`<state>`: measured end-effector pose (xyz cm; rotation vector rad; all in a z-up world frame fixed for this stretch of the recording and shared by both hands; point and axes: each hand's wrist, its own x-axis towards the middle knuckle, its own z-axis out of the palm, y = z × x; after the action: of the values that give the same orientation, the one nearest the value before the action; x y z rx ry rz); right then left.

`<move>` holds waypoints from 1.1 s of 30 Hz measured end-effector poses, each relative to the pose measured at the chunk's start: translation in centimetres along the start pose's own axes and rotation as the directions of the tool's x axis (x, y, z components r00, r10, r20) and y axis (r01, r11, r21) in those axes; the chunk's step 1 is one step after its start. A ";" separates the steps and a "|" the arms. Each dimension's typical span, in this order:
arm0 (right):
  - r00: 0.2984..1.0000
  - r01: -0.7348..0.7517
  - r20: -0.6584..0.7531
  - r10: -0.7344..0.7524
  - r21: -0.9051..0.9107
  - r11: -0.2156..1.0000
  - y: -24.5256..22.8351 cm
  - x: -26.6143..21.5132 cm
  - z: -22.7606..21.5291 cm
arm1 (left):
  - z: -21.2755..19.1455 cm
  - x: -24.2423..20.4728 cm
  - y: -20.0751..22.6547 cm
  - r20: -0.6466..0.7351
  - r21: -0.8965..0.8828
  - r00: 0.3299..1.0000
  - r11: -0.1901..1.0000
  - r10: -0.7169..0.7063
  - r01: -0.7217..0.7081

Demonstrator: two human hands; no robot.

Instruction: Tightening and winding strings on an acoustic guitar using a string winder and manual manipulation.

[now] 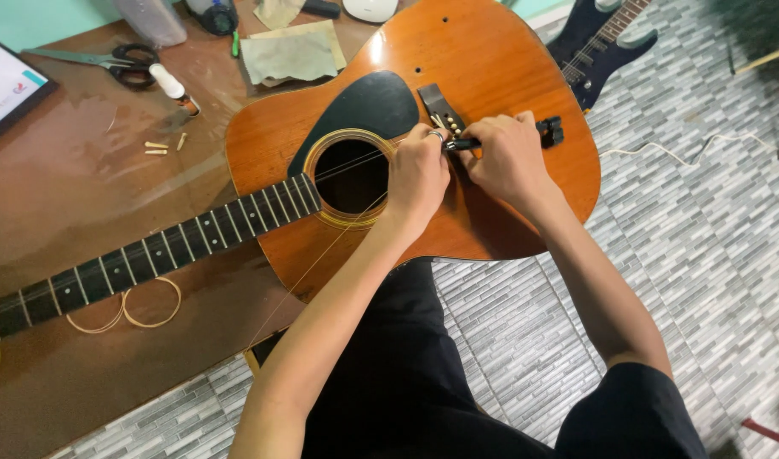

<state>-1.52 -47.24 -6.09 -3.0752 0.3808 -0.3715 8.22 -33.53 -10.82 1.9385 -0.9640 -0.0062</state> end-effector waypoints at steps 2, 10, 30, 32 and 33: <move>0.997 -0.056 0.044 0.055 0.019 0.998 0.2 -0.1 0.9 | -0.4 -0.3 -0.1 0.001 0.057 0.999 0.998 -0.039 0.039; 0.980 -0.143 0.131 0.147 -0.037 0.989 -1.0 -0.1 -1.4 | -2.0 -1.1 0.1 -0.049 0.081 0.999 0.997 -0.010 0.014; 0.984 -0.038 -0.160 0.077 0.232 0.972 -1.3 -6.1 -8.7 | -17.6 -1.4 1.7 -0.236 0.121 0.935 0.963 0.265 -0.243; 0.986 0.022 -0.163 0.014 0.219 0.975 -1.8 -5.4 -7.6 | -24.8 -0.5 -0.3 -0.085 -0.046 0.956 0.959 -0.282 0.279; 0.986 0.017 -0.166 0.022 0.227 0.974 -1.7 -5.3 -6.6 | -26.8 -0.2 -3.2 -0.080 -0.037 0.957 0.960 -0.278 0.276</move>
<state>-7.67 -44.21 -0.80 -2.8284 0.3207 -0.6300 20.05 -12.73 1.74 2.0194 -0.6271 -0.0965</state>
